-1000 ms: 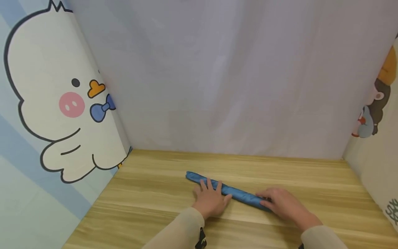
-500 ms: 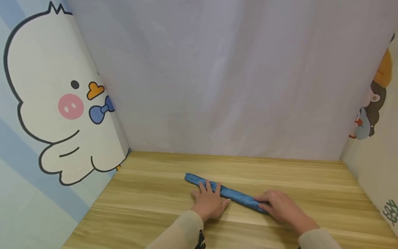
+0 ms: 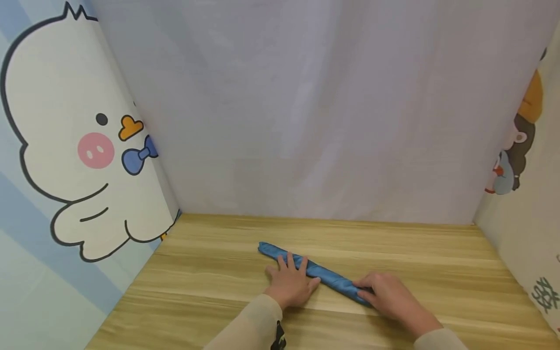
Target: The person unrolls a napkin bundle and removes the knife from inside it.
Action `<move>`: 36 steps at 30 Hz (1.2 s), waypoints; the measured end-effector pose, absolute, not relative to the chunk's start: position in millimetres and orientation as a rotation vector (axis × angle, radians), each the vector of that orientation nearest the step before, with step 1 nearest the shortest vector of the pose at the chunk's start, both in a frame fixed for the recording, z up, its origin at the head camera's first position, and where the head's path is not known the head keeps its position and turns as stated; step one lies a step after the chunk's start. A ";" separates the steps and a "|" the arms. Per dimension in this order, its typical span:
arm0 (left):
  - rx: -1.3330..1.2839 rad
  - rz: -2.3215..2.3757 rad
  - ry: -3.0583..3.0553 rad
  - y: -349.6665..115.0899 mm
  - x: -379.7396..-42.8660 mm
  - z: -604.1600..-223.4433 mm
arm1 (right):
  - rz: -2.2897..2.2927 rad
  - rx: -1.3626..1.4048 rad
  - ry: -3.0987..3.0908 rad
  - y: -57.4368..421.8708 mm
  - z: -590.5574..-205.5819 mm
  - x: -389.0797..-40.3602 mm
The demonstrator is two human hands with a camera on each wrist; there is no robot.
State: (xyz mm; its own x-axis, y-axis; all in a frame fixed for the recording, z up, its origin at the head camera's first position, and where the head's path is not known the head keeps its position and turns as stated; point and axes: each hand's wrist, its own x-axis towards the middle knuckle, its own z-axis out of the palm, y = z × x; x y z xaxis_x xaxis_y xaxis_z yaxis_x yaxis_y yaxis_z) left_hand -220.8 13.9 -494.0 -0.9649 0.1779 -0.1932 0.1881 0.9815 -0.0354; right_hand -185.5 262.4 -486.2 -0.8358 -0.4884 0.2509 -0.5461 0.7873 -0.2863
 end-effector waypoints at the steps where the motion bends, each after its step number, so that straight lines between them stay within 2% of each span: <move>1: 0.275 -0.080 2.940 13.5 -221.2 -494.1 | 0.519 0.822 -2.810 261.3 -486.4 -184.6; 16: 0.311 -0.124 2.968 8.2 -223.8 -495.1 | 0.494 0.751 -2.882 240.3 -483.4 -166.0; 36: 0.423 0.021 2.947 -10.5 -227.2 -493.2 | 0.466 0.888 -2.865 209.6 -478.9 -146.7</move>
State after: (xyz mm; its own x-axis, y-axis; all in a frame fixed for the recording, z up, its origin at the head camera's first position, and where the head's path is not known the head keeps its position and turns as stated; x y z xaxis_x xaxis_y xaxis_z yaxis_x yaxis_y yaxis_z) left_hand -227.2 -10.5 -493.2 -0.9464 0.2805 -0.1604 0.2781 0.9598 0.0373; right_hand -146.7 209.6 -478.9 -0.8237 -0.5345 0.1892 -0.5670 0.7822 -0.2582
